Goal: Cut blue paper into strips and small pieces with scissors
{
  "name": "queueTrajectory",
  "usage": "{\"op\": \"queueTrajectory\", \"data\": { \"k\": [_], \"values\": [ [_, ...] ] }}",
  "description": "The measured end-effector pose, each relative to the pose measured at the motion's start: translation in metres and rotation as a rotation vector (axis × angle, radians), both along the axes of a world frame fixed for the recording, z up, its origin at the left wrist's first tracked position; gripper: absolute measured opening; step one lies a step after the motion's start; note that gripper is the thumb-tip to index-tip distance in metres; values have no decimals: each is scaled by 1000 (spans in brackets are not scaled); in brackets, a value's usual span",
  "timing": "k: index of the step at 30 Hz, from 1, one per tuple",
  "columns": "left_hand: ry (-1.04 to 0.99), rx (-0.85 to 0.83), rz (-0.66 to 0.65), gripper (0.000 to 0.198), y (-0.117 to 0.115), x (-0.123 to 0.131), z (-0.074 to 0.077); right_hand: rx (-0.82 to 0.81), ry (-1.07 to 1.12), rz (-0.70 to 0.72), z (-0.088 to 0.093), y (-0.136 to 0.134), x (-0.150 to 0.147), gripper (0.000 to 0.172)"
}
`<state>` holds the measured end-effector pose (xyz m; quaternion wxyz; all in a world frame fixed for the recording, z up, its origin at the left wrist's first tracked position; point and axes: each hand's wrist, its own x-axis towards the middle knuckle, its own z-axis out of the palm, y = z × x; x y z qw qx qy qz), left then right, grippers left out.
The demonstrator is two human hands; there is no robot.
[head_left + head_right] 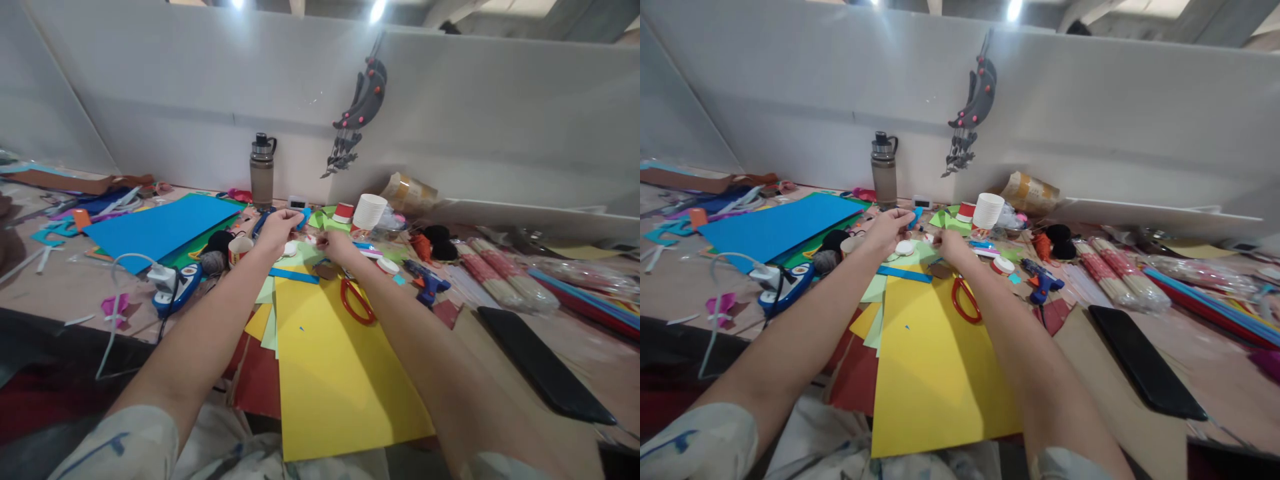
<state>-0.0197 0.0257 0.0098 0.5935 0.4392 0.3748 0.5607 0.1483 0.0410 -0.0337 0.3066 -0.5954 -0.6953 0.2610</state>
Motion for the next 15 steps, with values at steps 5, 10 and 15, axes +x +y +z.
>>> {"op": "queueTrajectory", "data": {
  "k": [5,10,15],
  "values": [
    [-57,-43,32,12,0,1,2,-50,319,-3,5,0,13,14],
    [-46,-71,24,11,0,1,1,-39,432,-4,6,-2,14,11],
    [-45,-88,28,10,0,1,1,76,261,-31,4,1,6,10]
  ]
}}
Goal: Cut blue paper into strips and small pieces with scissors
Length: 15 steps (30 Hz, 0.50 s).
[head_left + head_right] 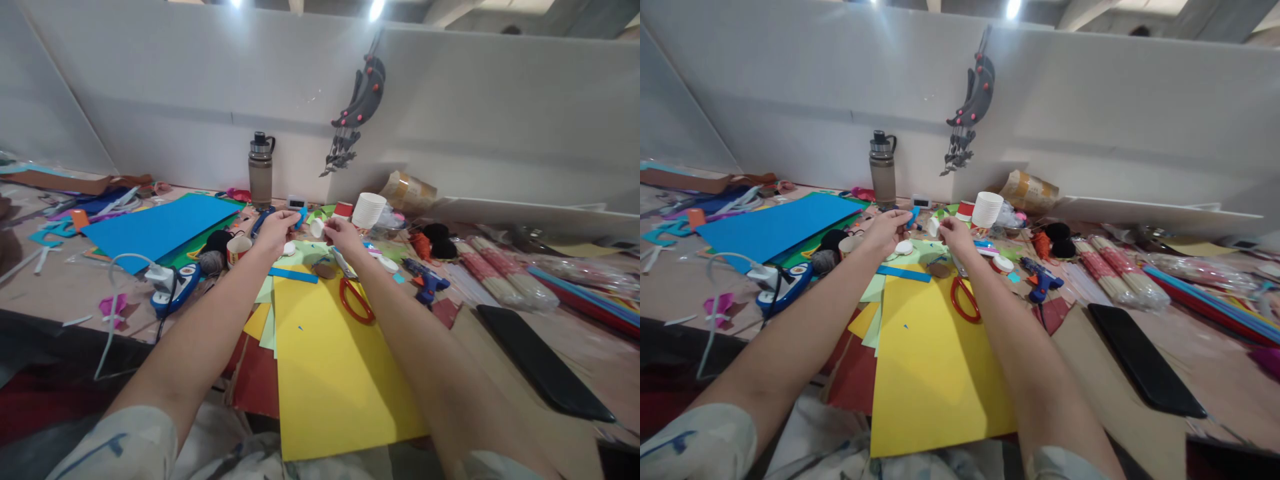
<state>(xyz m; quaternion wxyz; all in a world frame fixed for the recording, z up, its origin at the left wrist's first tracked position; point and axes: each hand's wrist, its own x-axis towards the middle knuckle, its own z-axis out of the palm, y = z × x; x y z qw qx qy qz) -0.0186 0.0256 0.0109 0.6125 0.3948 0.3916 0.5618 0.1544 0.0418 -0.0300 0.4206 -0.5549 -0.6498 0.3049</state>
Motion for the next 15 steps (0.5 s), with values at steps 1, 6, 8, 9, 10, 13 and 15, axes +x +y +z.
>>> {"op": "queueTrajectory", "data": {
  "k": [1,6,8,9,10,13,15],
  "values": [
    [-1,0,-2,10,0,0,0,25,-60,2,-1,0,-2,10],
    [23,1,-3,9,1,0,-2,64,-335,82,-5,-9,-11,14],
    [53,-5,-12,9,2,-1,-3,71,-395,89,-4,-15,-12,14],
    [68,-4,-23,10,2,-1,-4,82,-411,82,-1,-17,-12,14],
    [81,0,-37,11,2,-1,-5,97,-418,67,2,-20,-11,14],
    [110,15,-70,14,3,1,-9,161,-379,-36,15,-28,-7,20],
    [136,28,-93,16,2,4,-12,165,-217,-80,21,-33,-5,27]
  ]
}}
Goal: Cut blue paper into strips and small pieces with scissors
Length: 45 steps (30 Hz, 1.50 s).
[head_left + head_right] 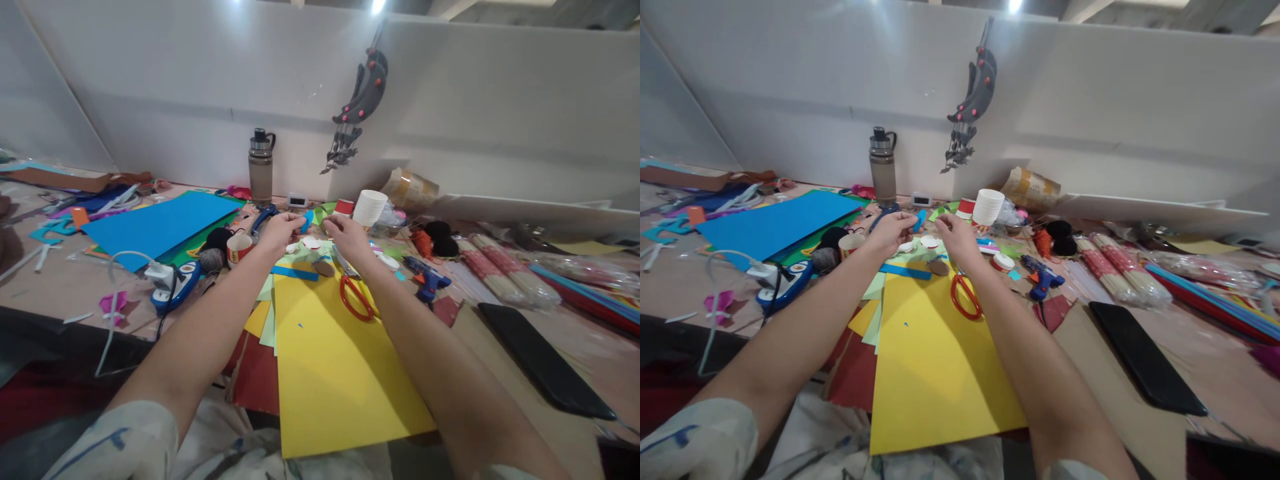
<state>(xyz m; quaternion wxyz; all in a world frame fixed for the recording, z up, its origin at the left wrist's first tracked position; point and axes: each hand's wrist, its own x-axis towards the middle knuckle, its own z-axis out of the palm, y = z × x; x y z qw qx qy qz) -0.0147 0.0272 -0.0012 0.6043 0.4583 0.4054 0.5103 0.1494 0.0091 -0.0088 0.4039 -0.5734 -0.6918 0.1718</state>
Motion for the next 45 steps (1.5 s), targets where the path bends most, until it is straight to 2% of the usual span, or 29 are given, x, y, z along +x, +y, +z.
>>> {"op": "queueTrajectory", "data": {
  "k": [3,5,9,12,14,17,20,23,27,31,33,35,37,39,42,45],
  "values": [
    [54,33,-87,15,-4,7,-4,-105,389,41,1,-7,-2,26],
    [84,52,-152,14,-8,12,-5,-153,548,48,-2,-9,-3,23],
    [98,65,-243,14,-11,16,-8,-133,646,-5,-6,-11,1,21],
    [117,35,-237,14,-8,14,-9,-109,707,-63,-4,-11,11,14],
    [125,-6,-219,13,-7,12,-10,-127,613,-95,-3,-14,19,11],
    [141,-61,-233,10,-7,12,-9,-206,267,-108,-4,-22,25,16],
    [204,-86,-253,16,-9,13,-9,-238,66,-73,-6,-34,22,9],
    [272,-86,-272,19,-10,14,-9,-270,-109,-53,-6,-46,12,17],
    [282,-90,-266,21,-8,15,-10,-380,-500,-77,-7,-54,0,26],
    [309,-94,-352,18,-9,15,-10,-376,-522,-71,-13,-50,-3,33],
    [305,-113,-396,18,-11,15,-10,-344,-489,-65,-16,-47,1,34],
    [280,-129,-381,17,-13,16,-10,-322,-435,-48,-16,-45,8,24],
    [260,-126,-319,17,-13,17,-10,-297,-384,-46,-13,-42,16,13],
    [231,-118,-231,17,-12,18,-10,-268,-287,-65,-8,-40,24,13],
    [130,-127,-157,13,-11,18,-6,-296,100,-60,-2,-39,28,16],
    [27,-151,-275,6,-14,19,-1,-353,485,10,-1,-41,25,21]
  ]
}}
